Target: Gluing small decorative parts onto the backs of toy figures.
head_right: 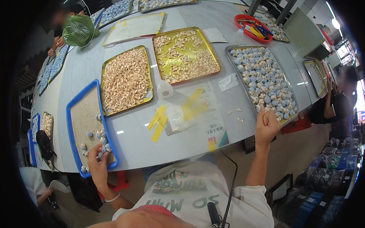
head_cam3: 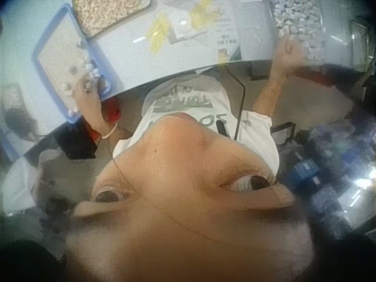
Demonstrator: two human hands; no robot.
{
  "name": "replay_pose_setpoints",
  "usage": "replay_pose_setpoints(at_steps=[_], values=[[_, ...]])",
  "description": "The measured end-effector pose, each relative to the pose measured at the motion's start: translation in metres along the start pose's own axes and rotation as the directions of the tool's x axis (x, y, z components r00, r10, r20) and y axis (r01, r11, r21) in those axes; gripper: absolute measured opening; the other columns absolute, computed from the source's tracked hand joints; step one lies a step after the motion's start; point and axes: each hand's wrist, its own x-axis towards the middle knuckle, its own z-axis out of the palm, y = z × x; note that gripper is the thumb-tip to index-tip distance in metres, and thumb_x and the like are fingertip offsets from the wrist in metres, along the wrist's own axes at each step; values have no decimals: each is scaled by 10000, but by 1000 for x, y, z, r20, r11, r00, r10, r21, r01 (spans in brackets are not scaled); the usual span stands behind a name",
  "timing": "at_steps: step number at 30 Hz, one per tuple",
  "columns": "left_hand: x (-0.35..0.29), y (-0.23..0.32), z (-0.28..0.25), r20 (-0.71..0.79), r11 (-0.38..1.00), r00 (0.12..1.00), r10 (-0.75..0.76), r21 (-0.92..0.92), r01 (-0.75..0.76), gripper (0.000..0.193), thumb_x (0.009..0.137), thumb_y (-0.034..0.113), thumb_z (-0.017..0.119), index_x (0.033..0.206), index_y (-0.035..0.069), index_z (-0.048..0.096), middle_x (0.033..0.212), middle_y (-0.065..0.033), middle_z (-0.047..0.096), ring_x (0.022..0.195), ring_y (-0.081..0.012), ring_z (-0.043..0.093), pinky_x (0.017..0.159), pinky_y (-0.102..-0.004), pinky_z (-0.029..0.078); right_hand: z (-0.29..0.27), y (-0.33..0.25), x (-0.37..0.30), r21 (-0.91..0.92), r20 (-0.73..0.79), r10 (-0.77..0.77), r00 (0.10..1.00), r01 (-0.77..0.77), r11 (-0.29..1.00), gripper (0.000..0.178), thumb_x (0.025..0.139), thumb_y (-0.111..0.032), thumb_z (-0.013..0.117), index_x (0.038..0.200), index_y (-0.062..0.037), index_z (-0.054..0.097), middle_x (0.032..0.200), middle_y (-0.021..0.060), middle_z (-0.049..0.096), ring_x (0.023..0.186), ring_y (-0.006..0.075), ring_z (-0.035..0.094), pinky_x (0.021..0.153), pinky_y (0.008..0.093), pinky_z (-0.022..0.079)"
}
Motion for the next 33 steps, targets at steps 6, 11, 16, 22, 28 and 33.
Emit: replay_pose_setpoints(at_steps=[6,11,16,22,28,33], values=[[2,-11,-1,-161,936,986,47,-338,-99,179,759,31,591,916,-25,528,933,-88,533,866,-192,512,754,-316,423,-1,-2,-8,-102,0,-19,1000,19,995,407,752,9,622,547,-52,276,460,-1,230,445,93,190,397,254,184],[-18,7,16,-96,698,955,279,-663,-271,268,746,221,665,808,12,509,910,-103,516,862,-219,505,751,-332,427,6,-19,-9,-75,-59,-150,987,146,986,227,726,47,617,607,-30,440,568,41,433,499,157,396,478,252,353],[-17,35,62,46,413,966,253,-908,-65,391,738,350,667,859,30,477,867,-126,529,764,-227,543,606,-310,449,22,-14,-5,-91,176,-207,962,226,970,72,727,46,575,782,0,586,815,96,582,717,217,569,626,277,452],[-17,60,99,119,188,968,220,-979,77,270,790,228,636,896,26,492,907,-144,551,753,-213,556,608,-304,459,20,-17,-9,-98,387,130,913,-99,990,163,739,28,550,880,-17,618,876,91,597,787,250,571,685,324,455],[-16,69,110,216,95,857,467,-976,194,254,779,77,619,999,-6,522,975,-143,552,842,-204,557,764,-327,452,27,-9,-2,-249,499,-169,850,327,912,85,712,-28,576,793,-33,600,774,72,554,717,268,538,633,347,433],[-17,72,106,401,124,776,486,-911,393,230,797,-4,555,1021,-27,510,1029,-117,531,931,-181,521,824,-330,453,27,-13,2,-265,556,-100,825,290,920,88,685,-7,555,765,-26,526,764,82,537,743,260,532,649,351,423]])
